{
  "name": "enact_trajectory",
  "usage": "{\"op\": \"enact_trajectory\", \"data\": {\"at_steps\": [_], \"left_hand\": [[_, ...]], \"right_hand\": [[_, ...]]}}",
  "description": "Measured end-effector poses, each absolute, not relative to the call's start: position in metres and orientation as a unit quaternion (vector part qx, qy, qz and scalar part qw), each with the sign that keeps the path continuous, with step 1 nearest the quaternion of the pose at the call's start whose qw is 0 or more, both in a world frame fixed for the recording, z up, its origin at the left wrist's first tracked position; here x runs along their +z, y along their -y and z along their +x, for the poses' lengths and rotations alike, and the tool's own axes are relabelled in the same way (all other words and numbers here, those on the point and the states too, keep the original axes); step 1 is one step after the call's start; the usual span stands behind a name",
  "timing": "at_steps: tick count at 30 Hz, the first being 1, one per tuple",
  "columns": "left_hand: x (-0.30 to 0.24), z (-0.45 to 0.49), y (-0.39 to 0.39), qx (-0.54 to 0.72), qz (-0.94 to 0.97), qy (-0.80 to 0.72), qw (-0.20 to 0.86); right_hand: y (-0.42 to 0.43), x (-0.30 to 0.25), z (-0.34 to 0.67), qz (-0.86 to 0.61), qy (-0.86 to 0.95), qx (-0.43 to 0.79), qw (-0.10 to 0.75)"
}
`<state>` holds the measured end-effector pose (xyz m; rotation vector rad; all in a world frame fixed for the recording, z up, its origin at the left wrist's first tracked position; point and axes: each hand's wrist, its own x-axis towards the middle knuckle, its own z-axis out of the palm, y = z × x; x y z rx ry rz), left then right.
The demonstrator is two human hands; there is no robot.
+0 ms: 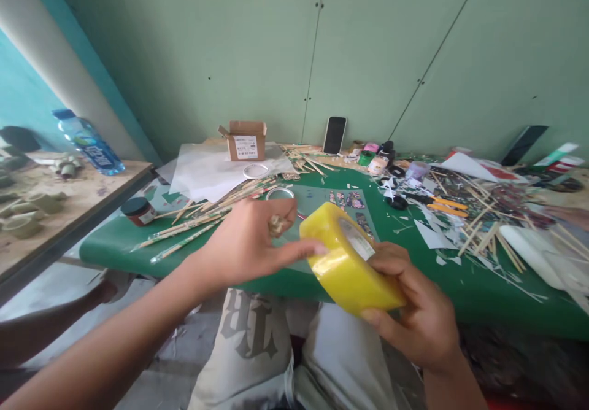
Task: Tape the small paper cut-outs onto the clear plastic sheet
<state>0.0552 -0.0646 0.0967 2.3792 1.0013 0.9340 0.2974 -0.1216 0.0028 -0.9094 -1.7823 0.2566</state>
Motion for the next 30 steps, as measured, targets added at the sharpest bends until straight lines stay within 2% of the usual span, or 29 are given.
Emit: {"op": "enact_trajectory", "data": {"at_steps": [3, 8, 15, 20, 24, 30], "left_hand": [[0.089, 0.058, 0.063, 0.323, 0.877, -0.347, 0.075], [0.083, 0.057, 0.067, 0.302, 0.913, -0.266, 0.061], [0.094, 0.061, 0.072, 0.345, 0.862, -0.267, 0.256], [0.096, 0.054, 0.068, 0.345, 0.764, -0.35, 0.418], [0.103, 0.046, 0.072, 0.356, 0.742, -0.352, 0.445], [0.112, 0.038, 0.079, 0.393, 0.748, -0.331, 0.42]], "right_hand": [[0.126, 0.007, 0.295, -0.375, 0.761, 0.068, 0.525], [0.129, 0.007, 0.294, -0.389, 0.752, 0.045, 0.53], [0.134, 0.01, 0.295, -0.39, 0.756, 0.048, 0.524], [0.141, 0.021, 0.294, -0.401, 0.745, 0.087, 0.526], [0.148, 0.033, 0.292, -0.409, 0.744, 0.07, 0.524], [0.152, 0.039, 0.29, -0.411, 0.747, 0.066, 0.519]]}}
